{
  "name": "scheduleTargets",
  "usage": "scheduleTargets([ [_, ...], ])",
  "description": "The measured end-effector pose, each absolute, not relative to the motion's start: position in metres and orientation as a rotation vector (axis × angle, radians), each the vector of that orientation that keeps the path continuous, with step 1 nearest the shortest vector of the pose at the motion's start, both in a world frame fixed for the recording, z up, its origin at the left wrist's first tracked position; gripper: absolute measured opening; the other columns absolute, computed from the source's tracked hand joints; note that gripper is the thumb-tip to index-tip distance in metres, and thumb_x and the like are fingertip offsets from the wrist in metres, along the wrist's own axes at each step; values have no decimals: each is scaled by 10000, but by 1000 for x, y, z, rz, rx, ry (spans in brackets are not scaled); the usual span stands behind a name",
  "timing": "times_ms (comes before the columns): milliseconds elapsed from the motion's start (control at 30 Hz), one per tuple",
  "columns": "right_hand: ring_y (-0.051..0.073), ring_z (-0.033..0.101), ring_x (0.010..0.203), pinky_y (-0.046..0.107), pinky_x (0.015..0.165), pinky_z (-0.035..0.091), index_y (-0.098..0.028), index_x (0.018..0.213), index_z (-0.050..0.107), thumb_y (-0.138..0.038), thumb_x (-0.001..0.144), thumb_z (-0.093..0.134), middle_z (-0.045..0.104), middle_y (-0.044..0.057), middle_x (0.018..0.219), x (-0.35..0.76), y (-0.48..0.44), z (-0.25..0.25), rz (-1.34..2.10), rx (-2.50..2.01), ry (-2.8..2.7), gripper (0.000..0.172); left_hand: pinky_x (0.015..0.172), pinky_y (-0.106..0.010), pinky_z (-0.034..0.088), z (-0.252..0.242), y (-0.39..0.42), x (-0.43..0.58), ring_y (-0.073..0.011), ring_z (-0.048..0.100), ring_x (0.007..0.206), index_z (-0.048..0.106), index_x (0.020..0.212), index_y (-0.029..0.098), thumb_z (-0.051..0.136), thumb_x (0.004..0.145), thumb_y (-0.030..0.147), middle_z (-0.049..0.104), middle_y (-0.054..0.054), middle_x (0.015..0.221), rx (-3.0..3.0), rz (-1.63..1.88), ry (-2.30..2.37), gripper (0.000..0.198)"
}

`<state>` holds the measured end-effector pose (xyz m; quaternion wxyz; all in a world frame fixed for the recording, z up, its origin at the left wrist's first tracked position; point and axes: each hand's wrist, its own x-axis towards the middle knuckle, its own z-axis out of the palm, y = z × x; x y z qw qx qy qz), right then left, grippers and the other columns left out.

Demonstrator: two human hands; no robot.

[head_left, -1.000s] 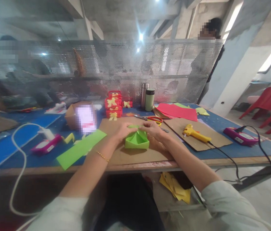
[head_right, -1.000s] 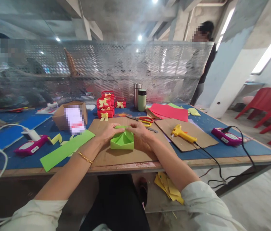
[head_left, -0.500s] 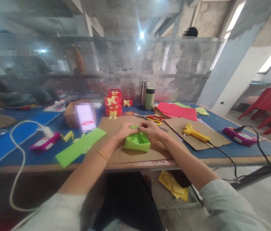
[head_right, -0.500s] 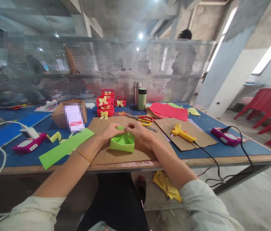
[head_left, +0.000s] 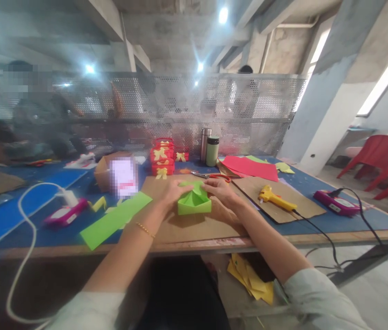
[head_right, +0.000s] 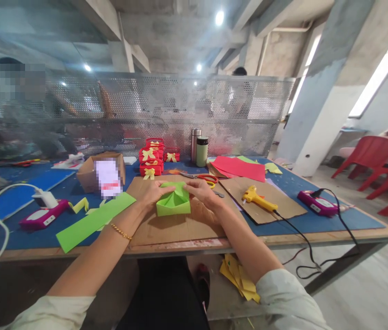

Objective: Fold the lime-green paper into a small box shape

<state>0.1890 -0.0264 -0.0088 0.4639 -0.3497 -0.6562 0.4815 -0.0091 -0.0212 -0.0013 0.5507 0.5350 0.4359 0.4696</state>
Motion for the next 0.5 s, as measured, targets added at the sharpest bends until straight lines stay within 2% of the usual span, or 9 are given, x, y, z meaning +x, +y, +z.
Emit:
scheduleTargets([
  [233,115,477,535,254,515,364,-179,624,657,-608,657,760,569,-9,556,187,-23,-14,1069,-931,-1624,443,545,-250,493,-1,-25,-6,-134,617,529,682,792,140,957,503,339,685,-7,613,1239,1106,1060,446],
  [367,118,484,530,260,522,385,-187,605,638,-616,655,755,571,-7,554,187,-22,-14,1053,-909,-1616,447,585,-267,527,1,-26,-5,-157,657,587,705,828,121,955,497,325,723,-43,677,1210,1100,1030,462],
  [500,122,483,523,266,518,386,-196,583,606,-599,684,734,545,-9,543,188,-20,-14,994,-917,-1610,434,607,-273,532,0,-25,-7,-152,659,588,704,825,112,922,550,309,720,-51,686,1205,1114,957,402],
])
